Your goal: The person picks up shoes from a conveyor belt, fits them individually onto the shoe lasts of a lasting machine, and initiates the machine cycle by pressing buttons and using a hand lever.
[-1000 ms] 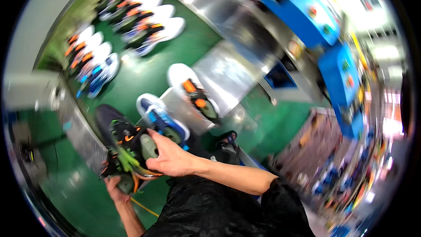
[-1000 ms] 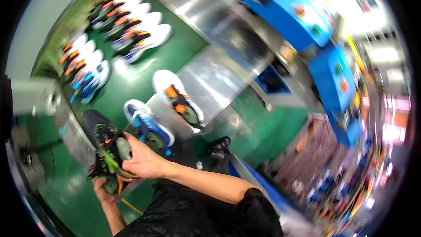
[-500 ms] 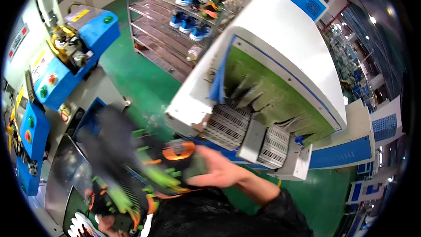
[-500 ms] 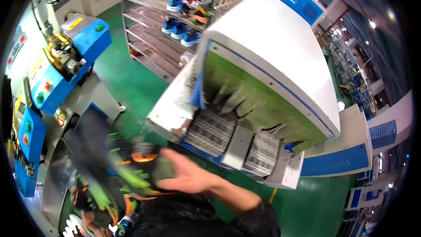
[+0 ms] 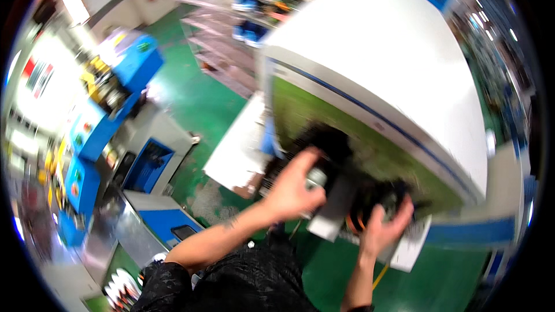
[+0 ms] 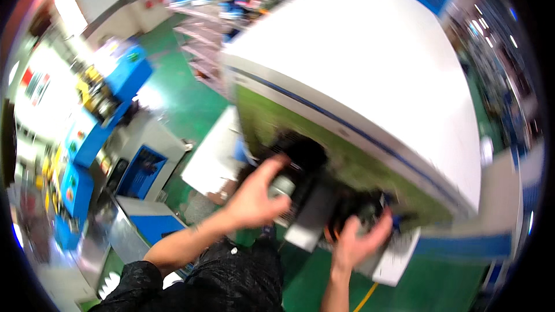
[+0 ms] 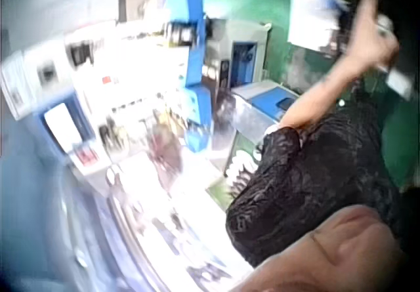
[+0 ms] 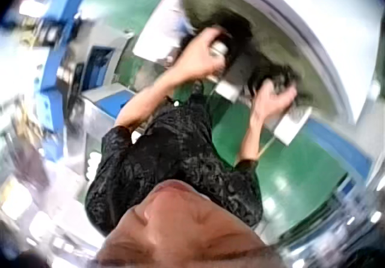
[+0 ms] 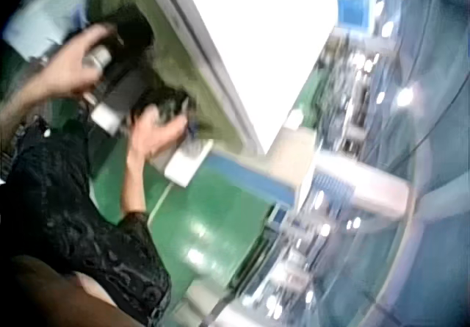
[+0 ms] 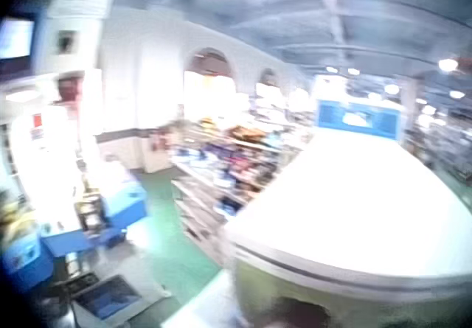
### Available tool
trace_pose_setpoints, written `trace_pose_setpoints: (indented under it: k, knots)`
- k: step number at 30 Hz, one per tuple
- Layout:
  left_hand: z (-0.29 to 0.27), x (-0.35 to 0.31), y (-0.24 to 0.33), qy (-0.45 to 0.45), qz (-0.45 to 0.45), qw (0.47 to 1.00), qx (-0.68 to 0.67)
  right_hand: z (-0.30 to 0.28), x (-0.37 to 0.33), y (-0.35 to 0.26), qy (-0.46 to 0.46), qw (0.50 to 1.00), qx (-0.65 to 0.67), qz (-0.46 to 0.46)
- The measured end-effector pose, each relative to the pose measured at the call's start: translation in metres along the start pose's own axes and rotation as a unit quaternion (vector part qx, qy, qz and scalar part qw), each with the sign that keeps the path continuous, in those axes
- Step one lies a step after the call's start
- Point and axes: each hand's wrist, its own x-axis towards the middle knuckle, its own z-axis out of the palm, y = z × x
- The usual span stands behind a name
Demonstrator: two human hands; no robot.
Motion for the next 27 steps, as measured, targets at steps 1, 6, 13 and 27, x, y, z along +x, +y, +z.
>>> trace_pose_setpoints:
  k: [1,6,13,27]
  knots:
    - [0.002,-0.017,-0.002,0.046,0.179,0.98,0.074,-0.001,-0.006,0.014,0.089,0.98,0.098,-0.146]
    - [-0.056,-0.175,-0.057,0.054,0.15,0.986,0.04,0.062,-0.126,-0.114,-0.199,0.899,0.355,-0.158]
    - [-0.107,-0.469,-0.124,0.659,-0.014,0.751,-0.041,0.087,-0.344,-0.246,-0.707,0.553,0.263,-0.353]
    - [0.117,-0.622,-0.441,0.871,-0.489,0.041,0.028,0.034,-1.031,-0.18,-0.717,0.656,-0.058,-0.228]
